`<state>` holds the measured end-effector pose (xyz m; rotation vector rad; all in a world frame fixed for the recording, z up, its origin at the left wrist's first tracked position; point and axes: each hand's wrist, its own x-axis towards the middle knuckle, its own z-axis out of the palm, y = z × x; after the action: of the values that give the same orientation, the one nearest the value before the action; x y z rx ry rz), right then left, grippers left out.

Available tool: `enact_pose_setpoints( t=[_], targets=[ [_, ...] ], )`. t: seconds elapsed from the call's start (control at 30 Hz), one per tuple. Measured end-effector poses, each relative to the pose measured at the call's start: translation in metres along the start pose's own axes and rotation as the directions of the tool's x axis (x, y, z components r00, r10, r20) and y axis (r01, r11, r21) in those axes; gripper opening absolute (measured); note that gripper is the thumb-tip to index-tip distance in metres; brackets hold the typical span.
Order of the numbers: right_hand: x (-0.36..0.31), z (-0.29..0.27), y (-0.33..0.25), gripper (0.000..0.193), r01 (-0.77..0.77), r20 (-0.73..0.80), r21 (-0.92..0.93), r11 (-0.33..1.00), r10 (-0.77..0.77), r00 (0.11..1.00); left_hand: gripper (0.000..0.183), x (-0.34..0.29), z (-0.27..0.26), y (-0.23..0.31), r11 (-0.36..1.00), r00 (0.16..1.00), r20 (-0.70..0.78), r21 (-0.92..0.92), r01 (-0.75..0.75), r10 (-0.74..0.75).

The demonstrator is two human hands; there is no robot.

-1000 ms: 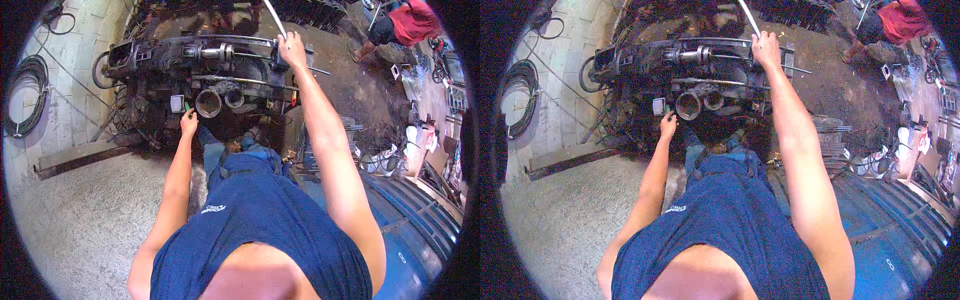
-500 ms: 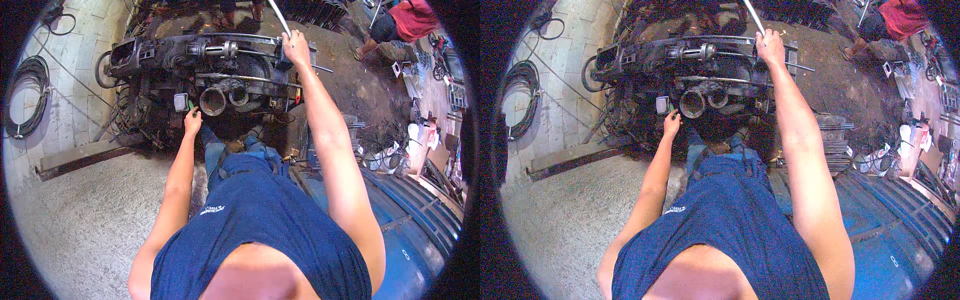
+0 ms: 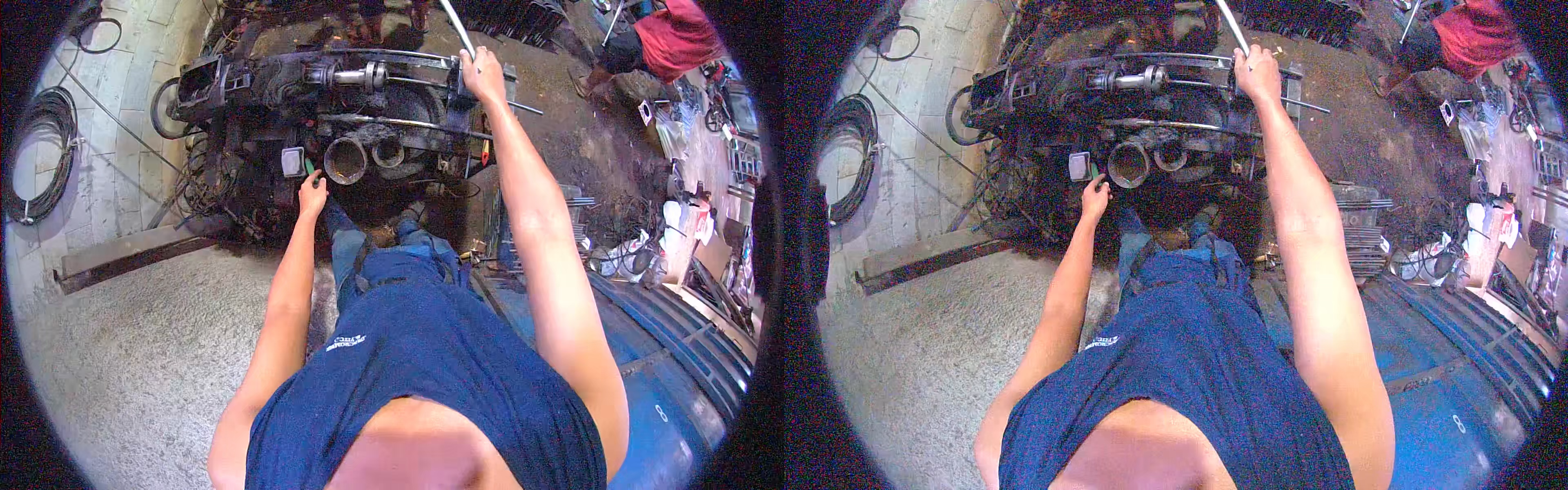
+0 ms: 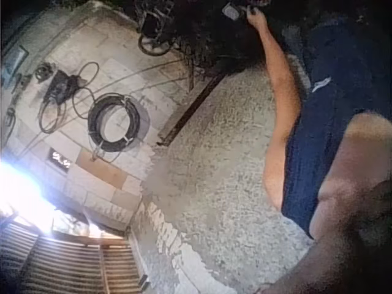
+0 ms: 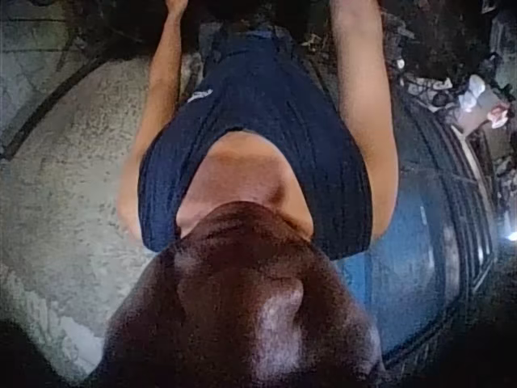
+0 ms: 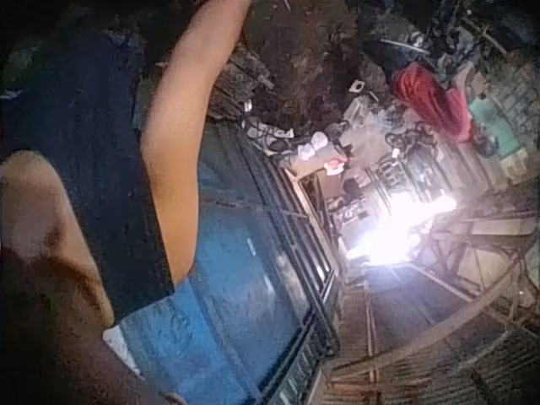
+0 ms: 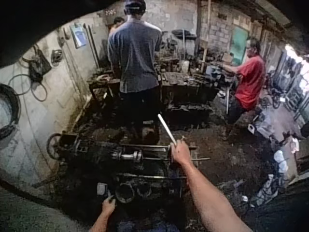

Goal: Clean and maintain an industrial metal-shaping machine using a brush and a cleaning rod.

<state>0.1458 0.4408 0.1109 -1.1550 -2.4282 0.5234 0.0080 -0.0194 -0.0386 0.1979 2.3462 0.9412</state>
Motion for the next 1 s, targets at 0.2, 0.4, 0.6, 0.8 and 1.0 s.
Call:
enact_pose_setpoints(
  t=[0.2,0.4,0.6,0.8,1.0],
  targets=[
    [0.001,0.003,-0.002,0.047,0.022,-0.016,0.023,0.999,-0.022,1.0,0.039,-0.004,-0.004,0.002,1.0,1.0,-0.004,0.02,0.021,-0.021],
    [0.001,0.001,-0.005,0.046,0.012,0.0,0.013,1.0,-0.012,1.0,0.038,-0.01,-0.007,0.013,1.0,1.0,-0.01,0.024,0.004,-0.004],
    [0.001,-0.001,-0.008,0.045,0.025,-0.007,0.018,1.0,-0.024,1.0,0.038,-0.009,-0.007,0.014,0.999,1.0,-0.005,0.044,0.029,-0.029],
    [-0.001,-0.003,-0.007,0.046,0.003,0.001,0.017,1.0,-0.003,1.0,0.038,-0.009,-0.005,0.014,0.998,0.999,-0.005,0.045,0.032,-0.031],
    [0.0,-0.002,-0.006,0.045,-0.008,0.012,0.018,1.0,0.008,1.0,0.038,-0.009,-0.006,0.013,0.999,1.0,-0.011,0.039,-0.001,0.002]
  ],
)
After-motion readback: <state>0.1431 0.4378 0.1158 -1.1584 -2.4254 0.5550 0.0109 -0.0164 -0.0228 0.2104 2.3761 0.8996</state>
